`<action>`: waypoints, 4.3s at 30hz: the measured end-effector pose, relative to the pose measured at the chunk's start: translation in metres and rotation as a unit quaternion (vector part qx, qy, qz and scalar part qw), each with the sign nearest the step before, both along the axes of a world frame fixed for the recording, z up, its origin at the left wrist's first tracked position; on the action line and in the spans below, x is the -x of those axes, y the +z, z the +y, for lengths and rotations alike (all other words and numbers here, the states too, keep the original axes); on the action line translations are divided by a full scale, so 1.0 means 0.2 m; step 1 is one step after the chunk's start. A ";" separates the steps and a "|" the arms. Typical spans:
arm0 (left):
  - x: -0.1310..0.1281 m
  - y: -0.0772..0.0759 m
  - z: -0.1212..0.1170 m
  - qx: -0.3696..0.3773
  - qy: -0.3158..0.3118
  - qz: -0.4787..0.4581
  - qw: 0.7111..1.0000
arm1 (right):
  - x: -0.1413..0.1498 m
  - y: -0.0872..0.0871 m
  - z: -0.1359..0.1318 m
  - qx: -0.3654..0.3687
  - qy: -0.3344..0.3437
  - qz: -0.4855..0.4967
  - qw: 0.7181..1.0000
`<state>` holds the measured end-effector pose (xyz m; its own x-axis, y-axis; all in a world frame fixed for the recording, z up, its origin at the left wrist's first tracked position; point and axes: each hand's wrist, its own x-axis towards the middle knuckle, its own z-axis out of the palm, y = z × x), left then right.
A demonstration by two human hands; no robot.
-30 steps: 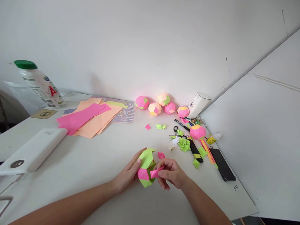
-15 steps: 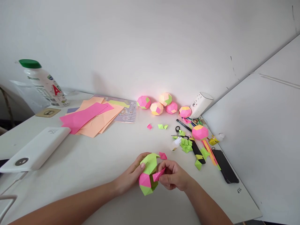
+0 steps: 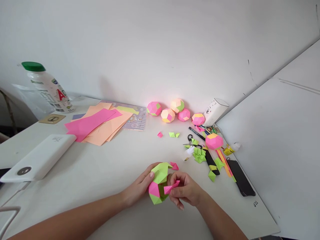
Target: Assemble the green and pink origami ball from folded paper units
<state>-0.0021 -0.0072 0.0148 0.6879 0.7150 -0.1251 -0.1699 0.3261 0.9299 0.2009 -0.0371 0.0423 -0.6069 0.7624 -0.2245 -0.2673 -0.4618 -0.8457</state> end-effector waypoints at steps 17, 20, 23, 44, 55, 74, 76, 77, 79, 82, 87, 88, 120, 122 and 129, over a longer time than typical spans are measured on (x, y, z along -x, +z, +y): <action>0.01 0.02 -0.01 0.011 0.010 0.027 1.000 | 0.01 0.05 -0.02 0.056 -0.042 -0.041 0.997; 0.01 0.01 -0.01 0.019 0.006 0.011 1.000 | 0.01 0.05 -0.02 0.036 -0.038 -0.053 0.997; 0.00 0.01 -0.01 0.028 0.006 0.015 0.999 | 0.01 0.03 -0.02 0.034 -0.064 -0.066 0.995; -0.01 0.04 -0.01 0.021 -0.005 0.014 1.000 | 0.04 0.02 -0.02 0.008 -0.108 -0.093 0.990; 0.00 0.05 -0.01 0.025 -0.006 0.030 0.999 | 0.04 0.03 -0.03 -0.001 -0.109 -0.106 0.988; -0.01 0.04 -0.01 0.012 -0.006 0.040 0.999 | 0.05 0.04 -0.03 0.003 -0.119 -0.108 0.987; -0.01 0.04 -0.01 0.008 -0.005 0.047 0.999 | 0.05 0.04 -0.03 0.004 -0.121 -0.111 0.986; -0.01 0.04 -0.01 0.006 -0.004 0.050 0.999 | 0.05 0.04 -0.03 0.005 -0.122 -0.112 0.986; -0.01 0.04 -0.01 0.007 -0.004 0.052 0.999 | 0.05 0.04 -0.03 0.005 -0.123 -0.111 0.986; -0.01 0.04 -0.01 0.011 -0.008 0.051 0.999 | 0.06 0.04 -0.03 0.006 -0.124 -0.109 0.986; -0.01 0.05 -0.01 0.013 -0.006 0.054 0.998 | 0.06 0.05 -0.03 0.007 -0.124 -0.111 0.986; -0.01 0.05 -0.01 0.013 -0.005 0.053 0.998 | 0.06 0.05 -0.03 0.005 -0.121 -0.113 0.986; 0.00 0.04 -0.01 0.022 -0.007 0.037 0.999 | 0.03 0.03 -0.04 -0.064 -0.081 -0.179 0.978; 0.00 0.04 -0.01 0.020 -0.005 0.038 0.999 | 0.03 0.03 -0.04 -0.080 -0.082 -0.186 0.976; -0.01 0.05 0.00 0.020 -0.006 0.034 0.999 | 0.04 0.04 -0.05 -0.111 -0.078 -0.186 0.973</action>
